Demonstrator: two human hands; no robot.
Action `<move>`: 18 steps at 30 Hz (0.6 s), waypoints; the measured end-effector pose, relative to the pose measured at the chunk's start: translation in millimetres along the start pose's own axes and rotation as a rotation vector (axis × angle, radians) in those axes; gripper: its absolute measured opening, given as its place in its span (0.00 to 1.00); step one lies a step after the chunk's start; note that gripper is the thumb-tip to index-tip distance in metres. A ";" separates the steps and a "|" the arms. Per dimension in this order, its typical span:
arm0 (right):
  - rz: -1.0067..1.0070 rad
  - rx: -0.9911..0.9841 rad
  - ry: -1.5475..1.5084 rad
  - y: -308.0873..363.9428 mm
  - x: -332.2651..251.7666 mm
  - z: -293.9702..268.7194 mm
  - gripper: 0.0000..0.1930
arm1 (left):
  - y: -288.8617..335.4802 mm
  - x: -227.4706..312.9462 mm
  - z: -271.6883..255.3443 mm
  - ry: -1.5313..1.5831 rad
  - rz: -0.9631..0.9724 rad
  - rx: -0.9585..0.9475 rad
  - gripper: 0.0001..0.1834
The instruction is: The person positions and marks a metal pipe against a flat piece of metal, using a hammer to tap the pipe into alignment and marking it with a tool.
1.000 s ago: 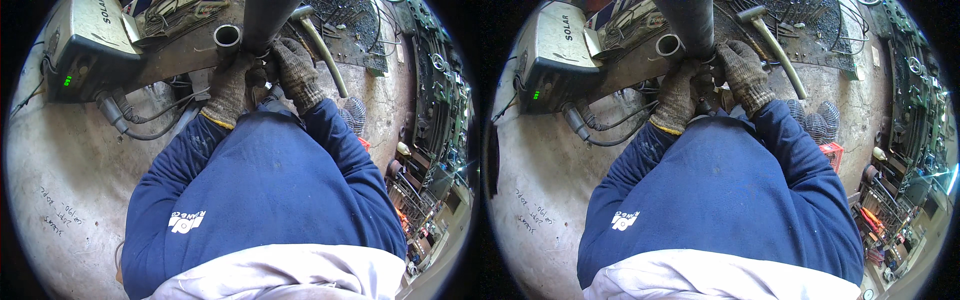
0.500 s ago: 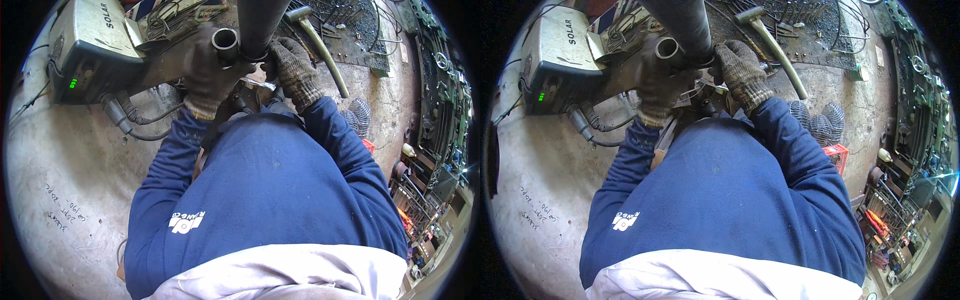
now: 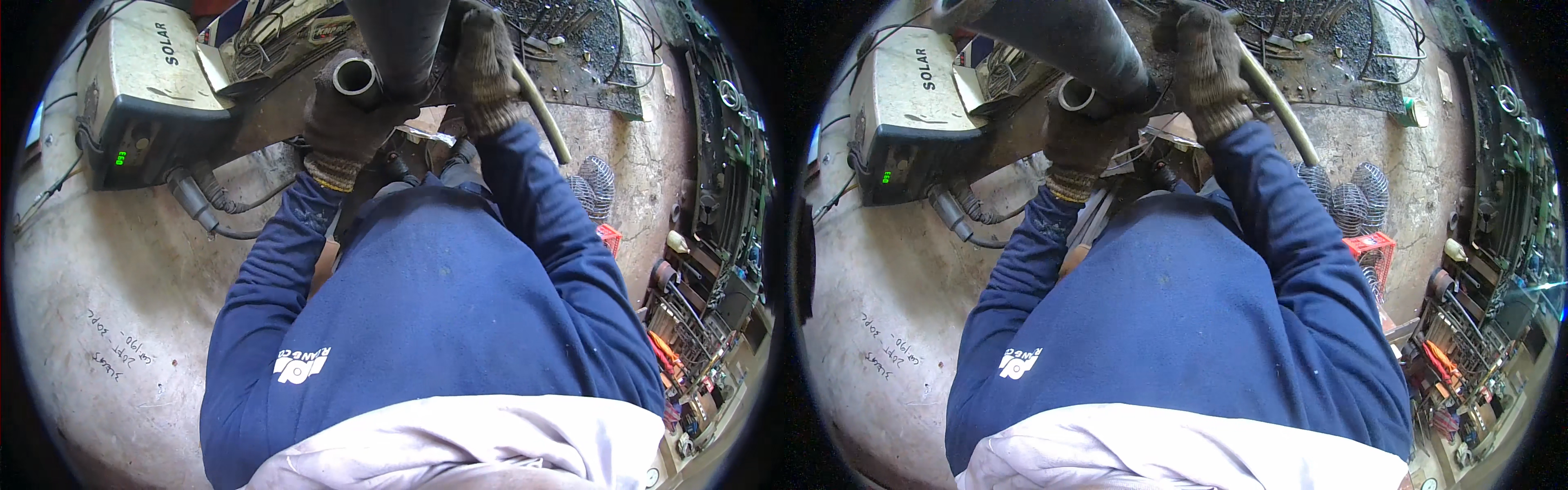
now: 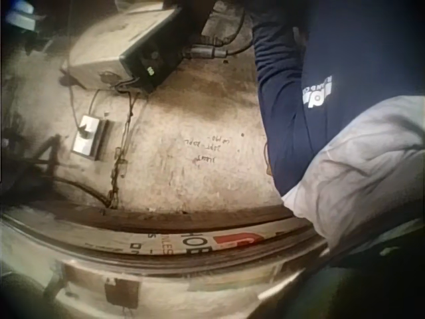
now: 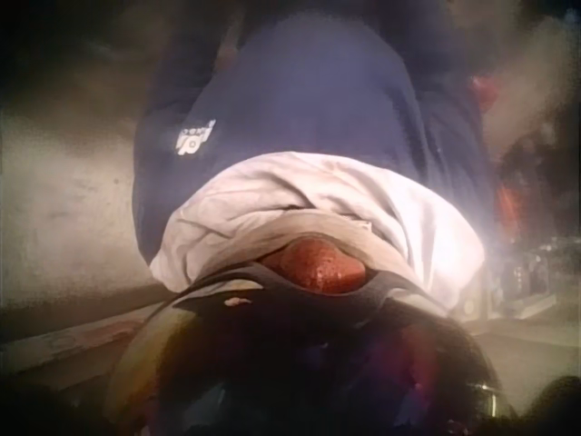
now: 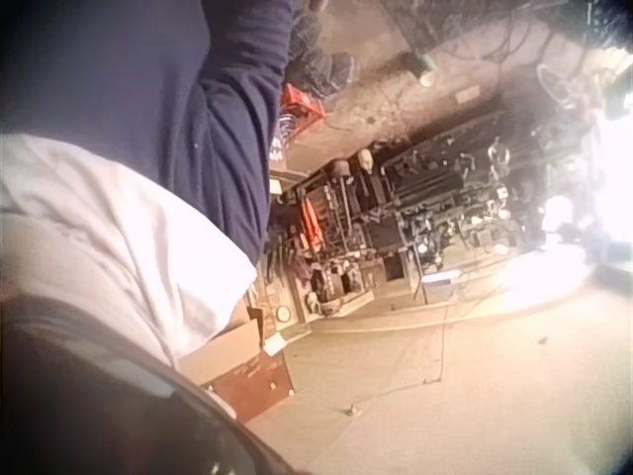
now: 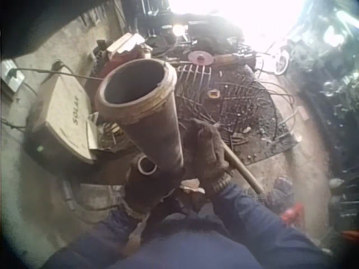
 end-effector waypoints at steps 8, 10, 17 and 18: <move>0.037 -0.050 0.017 -18.3 10.3 39.5 0.23 | -9.9 15.8 0.3 0.051 0.033 -0.152 0.36; 0.060 -0.068 0.015 -18.0 16.1 43.3 0.23 | -6.8 12.0 2.9 0.081 0.019 -0.146 0.35; 0.117 -0.091 -0.056 -21.4 17.7 39.7 0.24 | -14.4 38.3 -3.3 0.009 0.120 -0.094 0.33; 0.125 -0.091 -0.073 -21.4 17.7 38.8 0.24 | -13.8 34.1 -2.2 0.066 0.062 -0.103 0.32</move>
Point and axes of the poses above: each hand's wrist, its own y-axis away from the middle knuckle, its own z-axis out of the palm, x = y × z, the point moved 5 cm from there along -y, towards the middle knuckle, and after that the axes turned 8 degrees about x, right-handed, at the moved point
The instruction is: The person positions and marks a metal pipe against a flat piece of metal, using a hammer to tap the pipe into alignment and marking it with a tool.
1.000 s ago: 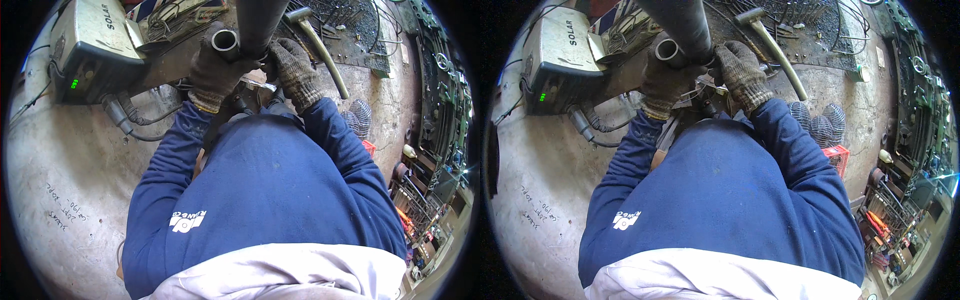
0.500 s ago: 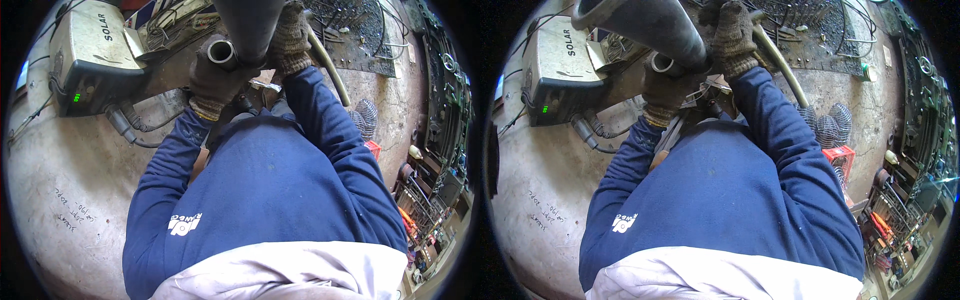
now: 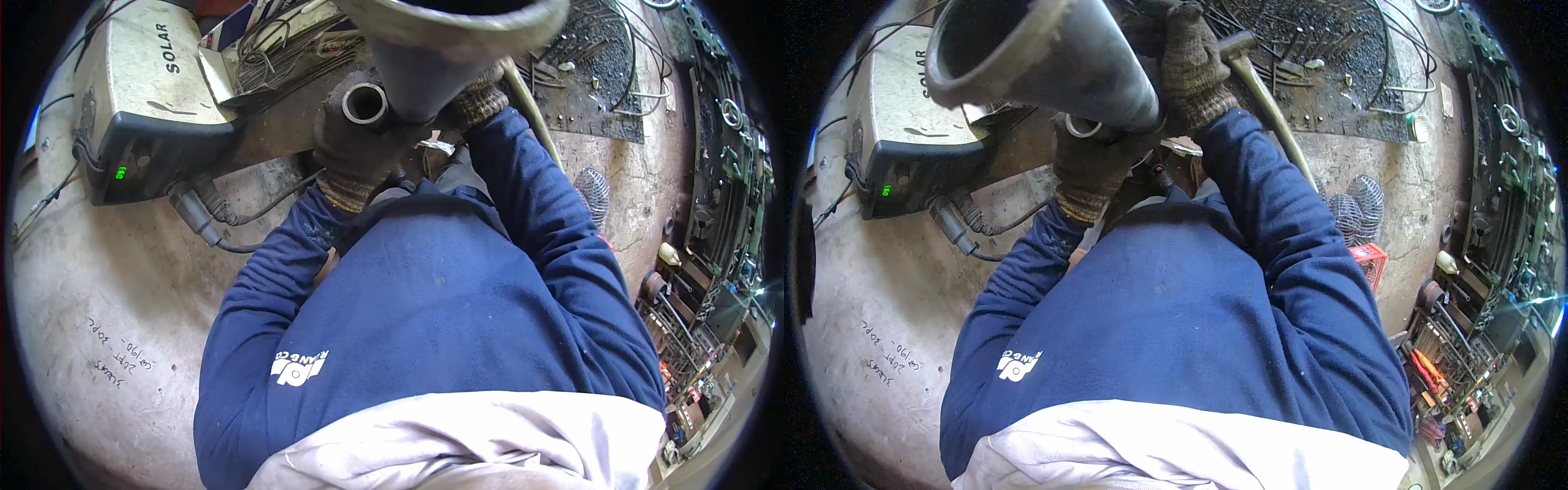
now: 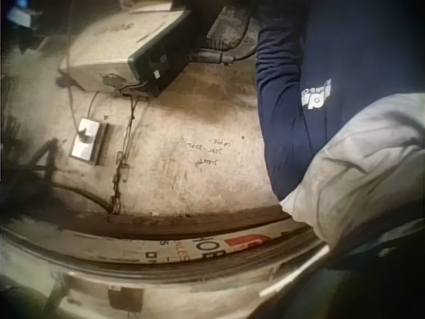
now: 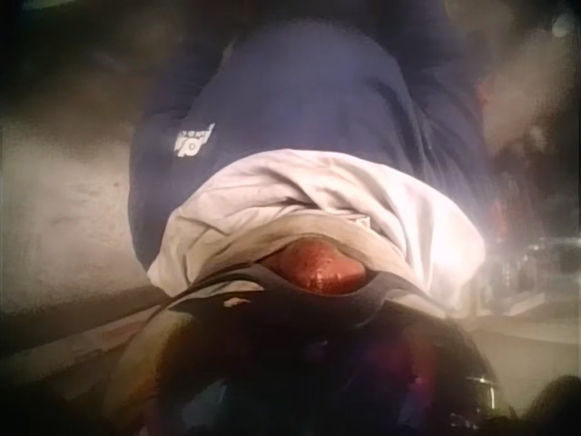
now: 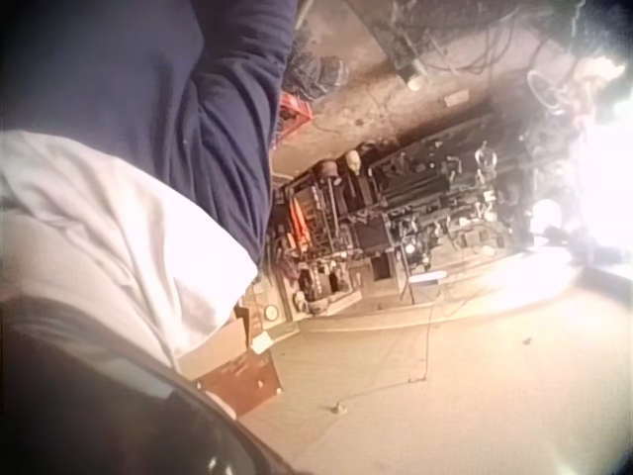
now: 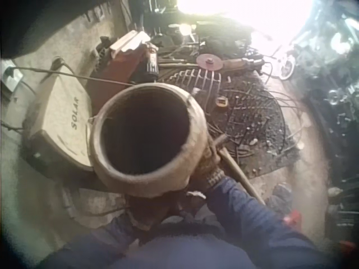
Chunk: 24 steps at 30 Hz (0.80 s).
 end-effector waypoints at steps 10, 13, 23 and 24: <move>0.268 0.144 -0.557 40.3 -42.8 -70.5 0.25 | 6.7 -29.0 7.7 0.152 -0.080 -0.001 0.24; 0.478 0.004 -0.252 68.7 -56.2 -74.3 0.24 | 10.5 -26.9 5.5 0.114 -0.121 0.048 0.24; 0.726 -0.173 -0.145 81.8 -25.1 -33.1 0.21 | 8.7 -40.0 10.8 0.215 -0.064 0.036 0.31; 0.719 -0.162 -0.150 82.8 -26.4 -32.0 0.20 | 10.4 -41.5 11.4 0.246 -0.066 0.047 0.32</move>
Point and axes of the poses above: each hand's wrist, its own y-axis away from the middle knuckle, its own z-axis out of the palm, x = y × z, the point moved 5 cm from there along -y, towards the middle knuckle, and after that the axes turned 8 degrees about x, right-handed, at the moved point
